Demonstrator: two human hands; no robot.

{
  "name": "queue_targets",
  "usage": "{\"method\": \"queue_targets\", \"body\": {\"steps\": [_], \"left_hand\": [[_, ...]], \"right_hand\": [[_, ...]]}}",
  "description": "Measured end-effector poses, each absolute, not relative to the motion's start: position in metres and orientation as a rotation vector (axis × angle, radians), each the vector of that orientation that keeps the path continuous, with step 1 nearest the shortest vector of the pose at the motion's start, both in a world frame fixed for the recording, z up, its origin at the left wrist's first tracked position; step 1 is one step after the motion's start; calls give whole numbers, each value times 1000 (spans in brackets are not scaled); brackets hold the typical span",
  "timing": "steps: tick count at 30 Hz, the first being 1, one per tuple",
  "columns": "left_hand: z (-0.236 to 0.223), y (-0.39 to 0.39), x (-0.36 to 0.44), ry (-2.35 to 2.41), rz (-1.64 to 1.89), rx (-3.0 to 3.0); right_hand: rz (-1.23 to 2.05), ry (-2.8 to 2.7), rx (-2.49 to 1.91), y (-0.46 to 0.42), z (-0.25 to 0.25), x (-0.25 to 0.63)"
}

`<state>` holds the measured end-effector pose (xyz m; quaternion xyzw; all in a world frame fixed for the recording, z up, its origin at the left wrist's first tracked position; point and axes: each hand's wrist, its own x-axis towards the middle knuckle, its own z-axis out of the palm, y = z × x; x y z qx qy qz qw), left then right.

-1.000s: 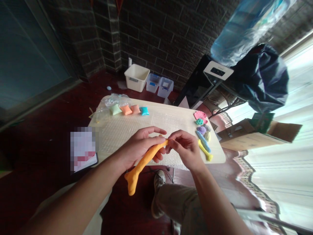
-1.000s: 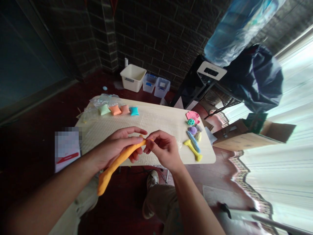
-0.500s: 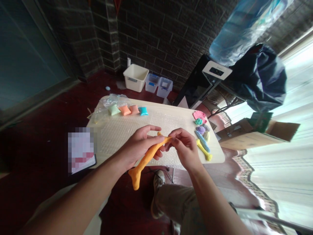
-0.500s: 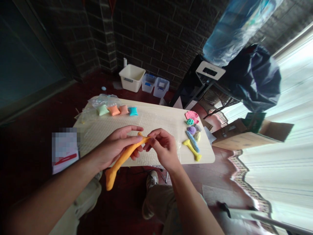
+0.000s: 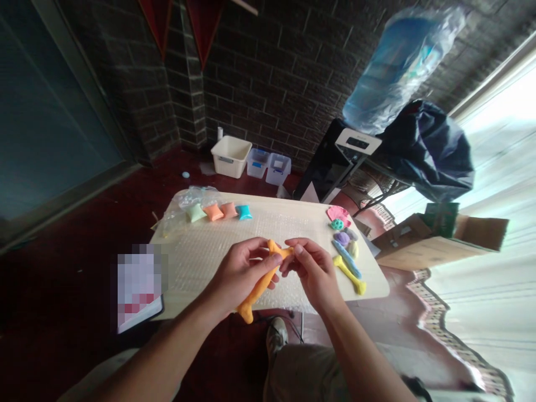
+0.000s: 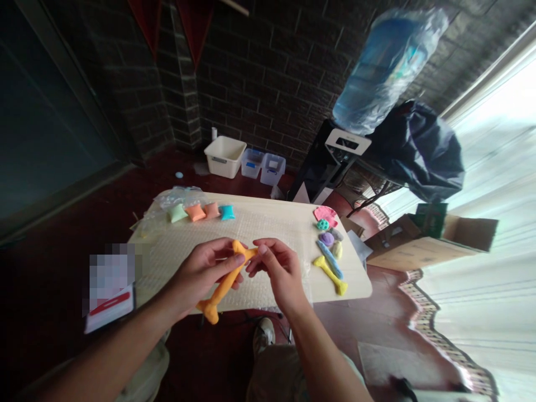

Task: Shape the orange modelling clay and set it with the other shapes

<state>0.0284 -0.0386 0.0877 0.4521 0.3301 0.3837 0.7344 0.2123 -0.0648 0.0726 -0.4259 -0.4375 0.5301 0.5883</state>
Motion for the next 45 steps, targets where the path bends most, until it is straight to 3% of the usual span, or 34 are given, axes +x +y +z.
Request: {"method": "queue_targets", "body": {"steps": [20,33,39,45], "left_hand": [[79,-35,27,821,1098,1231],[82,-32,27,695,871,1009],[81,-36,29,553,773,862],[71,-31,31,666,851,995]], "right_hand": [[1029,-1038,-987,-65,71,215],[1336,-1014,-905,-62,73,229],[1380,-1244,-798,-68,81,221],[1224,-1146,-992,-64,78,223]]}}
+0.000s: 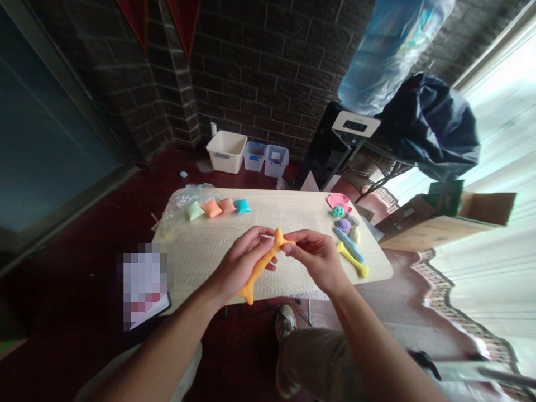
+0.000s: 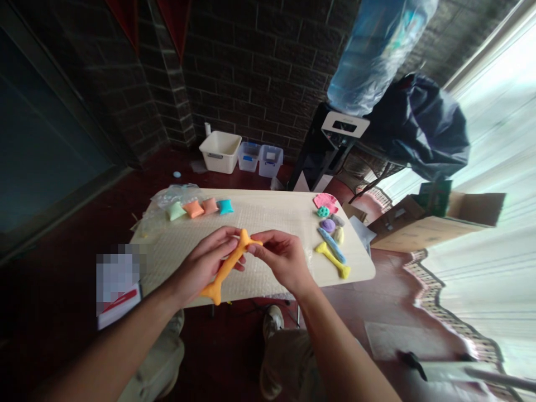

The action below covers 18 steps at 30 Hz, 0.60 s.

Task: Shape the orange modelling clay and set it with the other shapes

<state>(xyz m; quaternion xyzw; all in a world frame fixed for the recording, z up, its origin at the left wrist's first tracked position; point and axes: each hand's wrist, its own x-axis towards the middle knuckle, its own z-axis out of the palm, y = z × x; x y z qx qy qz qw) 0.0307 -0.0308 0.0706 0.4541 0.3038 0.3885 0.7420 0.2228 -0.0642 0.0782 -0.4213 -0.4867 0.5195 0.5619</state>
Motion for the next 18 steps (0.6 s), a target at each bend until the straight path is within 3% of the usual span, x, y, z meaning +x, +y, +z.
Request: {"method": "queue_targets", "body": {"steps": [18], "left_hand": [[63,-27,30,698,978,1297]], "right_hand": [[1075,-1279,-1072,-67,74,222]]}}
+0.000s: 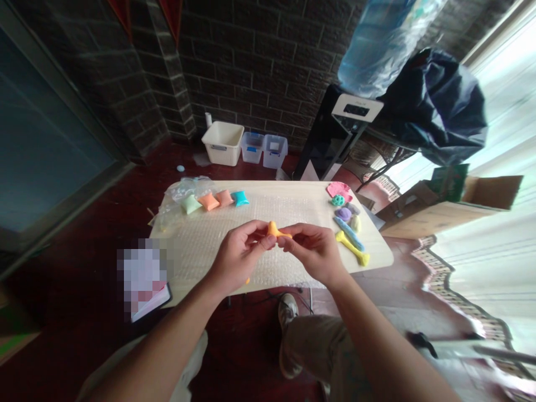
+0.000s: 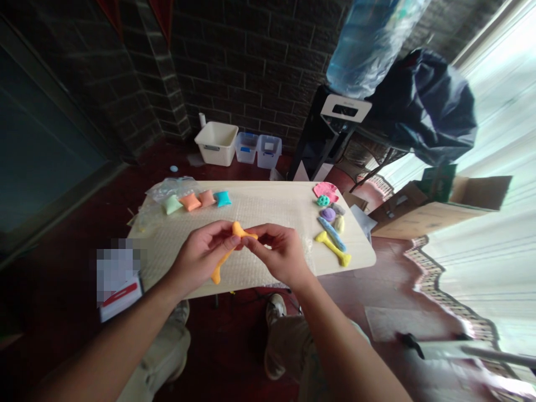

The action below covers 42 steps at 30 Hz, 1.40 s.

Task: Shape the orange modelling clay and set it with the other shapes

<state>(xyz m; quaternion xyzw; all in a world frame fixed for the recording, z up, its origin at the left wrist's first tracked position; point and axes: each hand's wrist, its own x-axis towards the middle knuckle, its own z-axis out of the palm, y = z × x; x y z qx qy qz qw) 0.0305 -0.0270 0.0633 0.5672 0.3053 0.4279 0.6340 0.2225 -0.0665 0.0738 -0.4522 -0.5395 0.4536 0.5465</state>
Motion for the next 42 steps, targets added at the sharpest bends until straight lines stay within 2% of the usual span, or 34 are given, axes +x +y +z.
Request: {"method": "queue_targets", "body": {"steps": [17,27,32,42], "left_hand": [[61,-27,30,717,1073,1345],[71,-28,31,692,882,1042],[68,-28,32,700,884,980],[64,-30,35,643,911,1054]], "right_hand": [[1062,-1172,-1088,-65,75,218],[1119,-1125,-1121,-63,80,222],[1266,-1124,-1046,-60,77,223],[1230,-1129,-1094,-61,76,219]]}}
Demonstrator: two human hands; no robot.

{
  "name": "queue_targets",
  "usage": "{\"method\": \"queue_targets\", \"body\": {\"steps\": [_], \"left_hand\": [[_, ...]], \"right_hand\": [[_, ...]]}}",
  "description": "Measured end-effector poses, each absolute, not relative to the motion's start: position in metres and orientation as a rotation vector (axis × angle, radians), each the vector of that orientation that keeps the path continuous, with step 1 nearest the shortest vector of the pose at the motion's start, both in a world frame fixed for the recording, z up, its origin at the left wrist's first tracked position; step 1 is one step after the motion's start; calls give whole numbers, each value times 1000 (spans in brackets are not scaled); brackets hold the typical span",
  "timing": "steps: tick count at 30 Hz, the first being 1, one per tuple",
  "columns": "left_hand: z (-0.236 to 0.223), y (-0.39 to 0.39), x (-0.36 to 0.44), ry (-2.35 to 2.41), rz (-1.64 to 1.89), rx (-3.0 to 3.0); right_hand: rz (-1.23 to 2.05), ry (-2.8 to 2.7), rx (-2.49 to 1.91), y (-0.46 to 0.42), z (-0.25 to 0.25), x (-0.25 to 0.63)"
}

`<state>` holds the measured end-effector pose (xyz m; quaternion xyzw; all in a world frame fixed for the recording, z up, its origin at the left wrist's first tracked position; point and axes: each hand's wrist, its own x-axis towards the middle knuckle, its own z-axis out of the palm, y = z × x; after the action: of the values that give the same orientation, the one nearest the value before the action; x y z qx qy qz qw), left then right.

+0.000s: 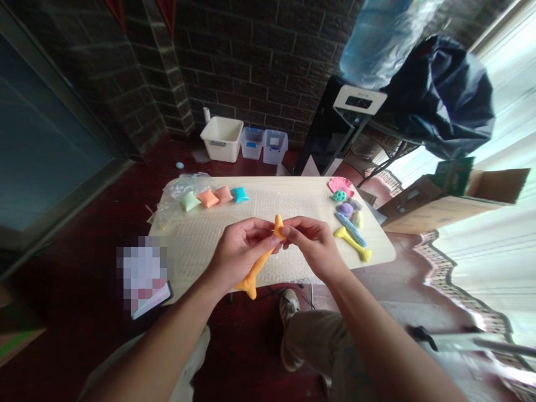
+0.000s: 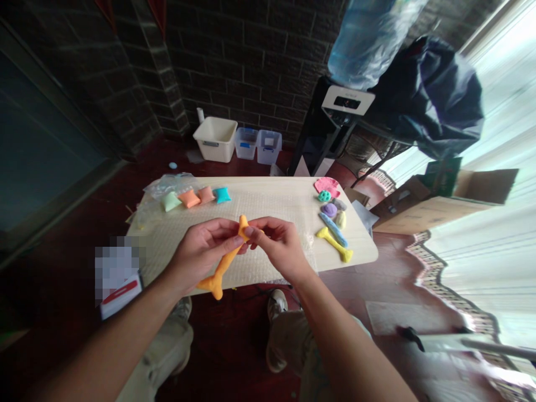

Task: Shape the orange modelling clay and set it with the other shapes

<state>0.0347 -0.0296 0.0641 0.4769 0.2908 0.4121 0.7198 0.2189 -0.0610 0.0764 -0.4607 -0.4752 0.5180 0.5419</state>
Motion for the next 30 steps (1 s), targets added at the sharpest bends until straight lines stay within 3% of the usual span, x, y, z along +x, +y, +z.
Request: {"method": "queue_targets", "body": {"steps": [30], "left_hand": [[64,-29,35,733,882,1137]], "right_hand": [[1177,-1075,-1128,-60,71,217]]}}
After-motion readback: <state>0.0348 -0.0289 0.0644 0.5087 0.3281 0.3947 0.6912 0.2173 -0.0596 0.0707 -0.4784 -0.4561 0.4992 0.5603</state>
